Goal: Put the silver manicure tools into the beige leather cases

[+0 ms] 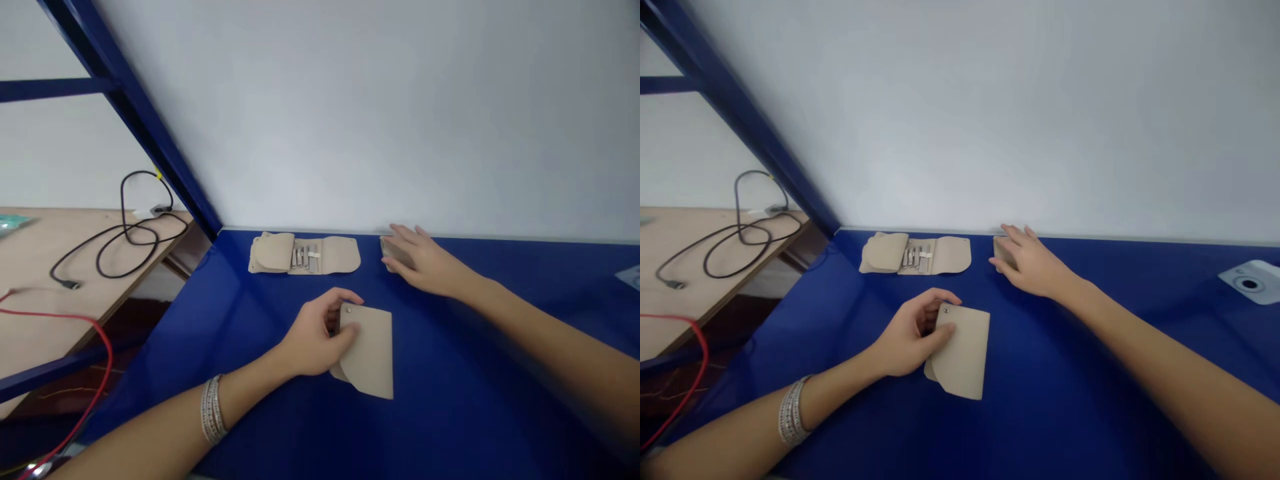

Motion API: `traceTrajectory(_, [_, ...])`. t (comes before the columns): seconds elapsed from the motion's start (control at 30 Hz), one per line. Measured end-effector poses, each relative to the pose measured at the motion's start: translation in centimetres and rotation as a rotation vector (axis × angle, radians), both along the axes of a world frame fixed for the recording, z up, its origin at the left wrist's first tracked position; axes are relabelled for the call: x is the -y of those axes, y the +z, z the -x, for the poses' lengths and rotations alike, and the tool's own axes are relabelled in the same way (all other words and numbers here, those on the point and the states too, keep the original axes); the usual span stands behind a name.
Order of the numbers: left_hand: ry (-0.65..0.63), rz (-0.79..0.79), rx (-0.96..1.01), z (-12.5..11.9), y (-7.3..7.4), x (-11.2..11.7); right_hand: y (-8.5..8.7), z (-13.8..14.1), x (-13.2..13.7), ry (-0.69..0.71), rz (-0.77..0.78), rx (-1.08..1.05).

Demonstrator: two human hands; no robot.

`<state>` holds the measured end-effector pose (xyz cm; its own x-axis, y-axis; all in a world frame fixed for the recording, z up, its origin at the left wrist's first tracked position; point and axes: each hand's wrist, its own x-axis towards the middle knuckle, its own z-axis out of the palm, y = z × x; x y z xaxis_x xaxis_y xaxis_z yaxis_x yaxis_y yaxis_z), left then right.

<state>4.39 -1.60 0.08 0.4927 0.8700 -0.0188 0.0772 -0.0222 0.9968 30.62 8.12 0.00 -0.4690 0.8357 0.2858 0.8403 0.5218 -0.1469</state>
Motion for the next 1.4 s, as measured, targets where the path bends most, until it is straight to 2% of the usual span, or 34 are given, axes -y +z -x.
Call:
traceTrajectory(0.07, [-0.007,-0.016,-0.004,0.0,0.0,0.0,0.8,2.6,-0.3,0.047,-0.058,-0.105])
traceTrajectory(0.23, [0.008,-0.04,-0.003,0.1,-0.1,0.0,0.9,9.6,-1.4,0.174,0.12,-0.25])
traceTrajectory(0.4, [0.002,-0.07,-0.028,0.3,-0.4,-0.1,0.4,13.1,-3.2,0.18,0.231,-0.284])
traceTrajectory(0.7, [0.007,-0.061,-0.079,0.4,-0.4,-0.2,-1.1,12.7,-3.4,0.205,0.202,-0.34])
traceTrajectory(1.0, [-0.011,0.006,-0.081,0.4,-0.1,-0.3,-0.9,12.7,-3.5,0.238,0.189,-0.351])
traceTrajectory(1.4, [0.001,0.02,-0.098,0.5,0.1,-0.3,-1.1,12.5,-3.5,0.212,0.207,-0.366])
